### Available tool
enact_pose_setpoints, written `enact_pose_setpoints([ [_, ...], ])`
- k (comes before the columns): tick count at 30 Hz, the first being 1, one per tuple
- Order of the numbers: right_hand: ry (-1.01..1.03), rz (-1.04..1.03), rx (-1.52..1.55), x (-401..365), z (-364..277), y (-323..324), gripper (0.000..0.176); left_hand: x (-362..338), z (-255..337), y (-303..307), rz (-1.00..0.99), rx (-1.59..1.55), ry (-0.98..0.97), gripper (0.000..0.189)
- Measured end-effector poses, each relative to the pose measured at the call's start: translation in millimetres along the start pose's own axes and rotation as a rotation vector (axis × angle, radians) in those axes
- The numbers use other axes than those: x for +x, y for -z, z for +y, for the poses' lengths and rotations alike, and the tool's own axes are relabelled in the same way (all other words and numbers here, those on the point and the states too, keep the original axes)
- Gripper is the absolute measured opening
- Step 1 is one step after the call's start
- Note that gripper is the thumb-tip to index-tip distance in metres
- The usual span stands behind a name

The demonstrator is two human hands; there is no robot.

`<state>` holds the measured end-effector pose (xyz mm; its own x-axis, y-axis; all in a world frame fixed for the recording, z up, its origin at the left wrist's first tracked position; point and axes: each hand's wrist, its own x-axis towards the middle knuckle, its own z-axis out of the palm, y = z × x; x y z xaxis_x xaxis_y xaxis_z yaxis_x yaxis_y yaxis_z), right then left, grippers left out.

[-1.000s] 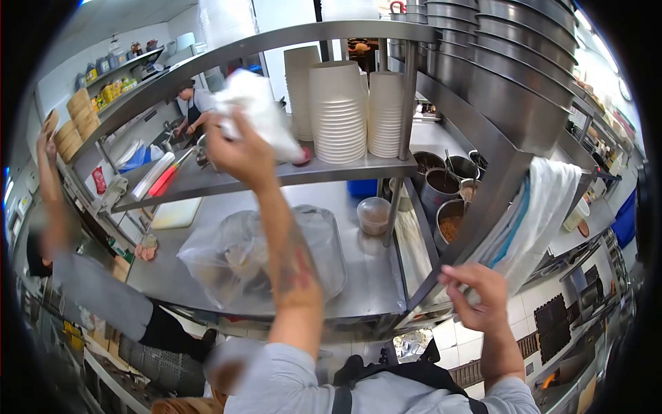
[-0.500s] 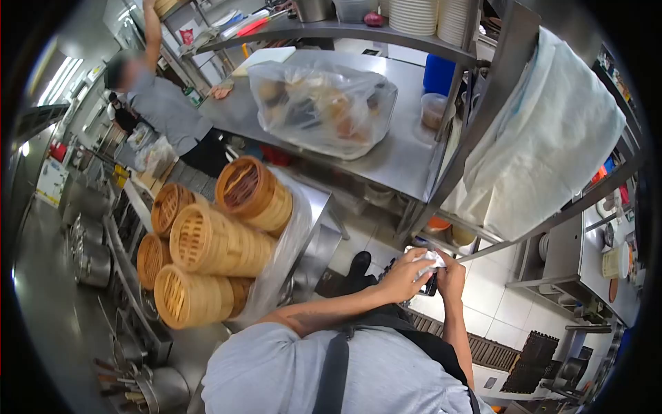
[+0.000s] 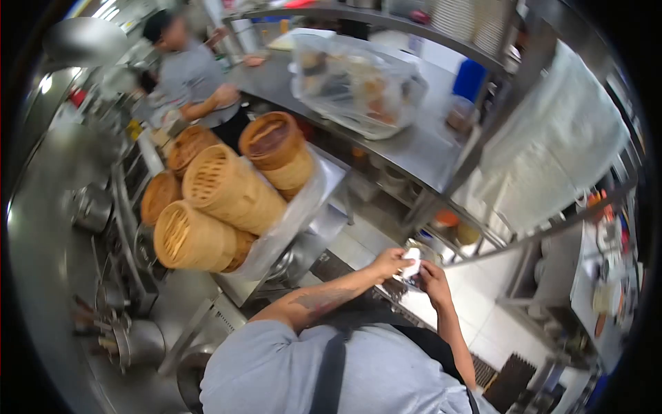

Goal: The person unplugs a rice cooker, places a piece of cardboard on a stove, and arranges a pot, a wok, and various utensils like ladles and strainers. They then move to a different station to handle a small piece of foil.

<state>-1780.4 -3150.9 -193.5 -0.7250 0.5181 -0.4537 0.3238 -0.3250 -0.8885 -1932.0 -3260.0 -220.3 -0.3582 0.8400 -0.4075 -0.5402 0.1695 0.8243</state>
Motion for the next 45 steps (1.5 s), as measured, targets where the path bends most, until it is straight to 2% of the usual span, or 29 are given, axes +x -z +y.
enact_pose_setpoints([
  [2,0.475,0.35,-0.736,-10,-2,-2,0.031,9,-15,17,0.043,0.64,-0.331,0.02],
  [5,0.519,0.245,-0.898,-28,-17,-10,0.046,9,-8,10,0.034,0.728,-0.231,0.022],
  [7,0.535,0.218,-0.988,-39,-20,-23,0.047,11,-21,-1,0.041,0.702,-0.198,0.022],
  [10,0.53,0.351,-1.05,-24,1,-17,0.05,30,-40,-6,0.034,0.547,-0.087,0.018],
  [11,0.559,0.397,-1.093,-21,1,-15,0.034,35,-41,-3,-0.122,0.394,-0.063,0.017],
  [12,0.553,0.411,-1.088,-17,5,-13,0.034,36,-43,1,-0.271,0.239,-0.028,0.018],
  [15,0.523,0.297,-1.12,-3,19,-6,0.014,42,-34,7,-0.326,0.249,0.049,0.015],
  [17,0.496,0.344,-1.131,2,23,-1,0.013,57,-28,12,-0.418,0.25,0.166,0.012],
  [18,0.485,0.375,-1.146,9,21,2,0.013,66,-22,12,-0.443,0.274,0.164,0.012],
  [20,0.519,0.48,-1.104,12,-6,3,0.012,89,9,3,-0.541,0.498,-0.157,0.017],
  [21,0.479,0.488,-1.048,14,-19,2,0.01,110,9,6,-0.61,0.372,0.009,0.016],
  [22,0.435,0.491,-0.992,15,-32,1,0.013,110,41,-3,-0.632,0.467,-0.039,0.013],
  [23,0.442,0.523,-0.977,14,-46,-1,0.013,123,64,-2,-0.594,0.55,-0.081,0.012],
  [24,0.566,0.583,-0.931,10,-59,-1,0.023,138,86,-1,-0.559,0.626,-0.123,0.011],
  [25,0.687,0.645,-0.891,9,-66,6,0.034,155,114,2,-0.437,0.599,-0.183,0.01],
  [26,0.675,0.676,-0.89,7,-65,17,0.034,173,142,6,-0.316,0.564,-0.234,0.01],
  [28,0.263,0.475,-0.632,-16,-44,33,0.05,230,170,28,-0.058,0.763,-0.451,0.015],
  [29,0.199,0.466,-0.649,-19,-22,47,0.046,264,168,38,0.043,0.698,-0.602,0.023],
  [31,0.105,0.473,-0.734,-31,30,75,0.045,358,138,72,0.208,0.765,-0.717,0.032],
  [32,0.005,0.468,-0.816,-45,62,88,0.044,379,131,73,0.277,0.744,-0.633,0.037],
  [35,-0.124,0.471,-0.771,-84,151,137,0.043,342,132,22,0.375,0.889,-0.814,0.036],
  [37,-0.12,0.486,-0.748,-108,188,167,0.044,317,114,10,0.472,1.119,-1.136,0.041],
  [39,-0.209,0.541,-0.657,-152,199,198,0.047,310,53,32,0.511,1.212,-0.887,0.047],
  [40,-0.175,0.551,-0.712,-168,220,217,0.051,264,40,-7,0.564,1.18,-0.837,0.049],
  [41,-0.16,0.532,-0.712,-181,251,239,0.052,221,17,-29,0.559,1.407,-0.943,0.051],
  [42,-0.278,0.505,-0.67,-197,258,257,0.053,217,-30,-21,0.62,1.516,-0.844,0.058],
  [43,-0.359,0.462,-0.642,-219,249,275,0.054,199,-63,-28,0.61,1.59,-0.633,0.063],
  [44,-0.243,0.624,-0.612,-247,244,286,0.047,179,-97,-38,0.515,1.606,-0.33,0.066],
  [45,-0.251,0.675,-0.566,-269,245,304,0.052,163,-124,-38,0.422,1.627,-0.355,0.066],
])
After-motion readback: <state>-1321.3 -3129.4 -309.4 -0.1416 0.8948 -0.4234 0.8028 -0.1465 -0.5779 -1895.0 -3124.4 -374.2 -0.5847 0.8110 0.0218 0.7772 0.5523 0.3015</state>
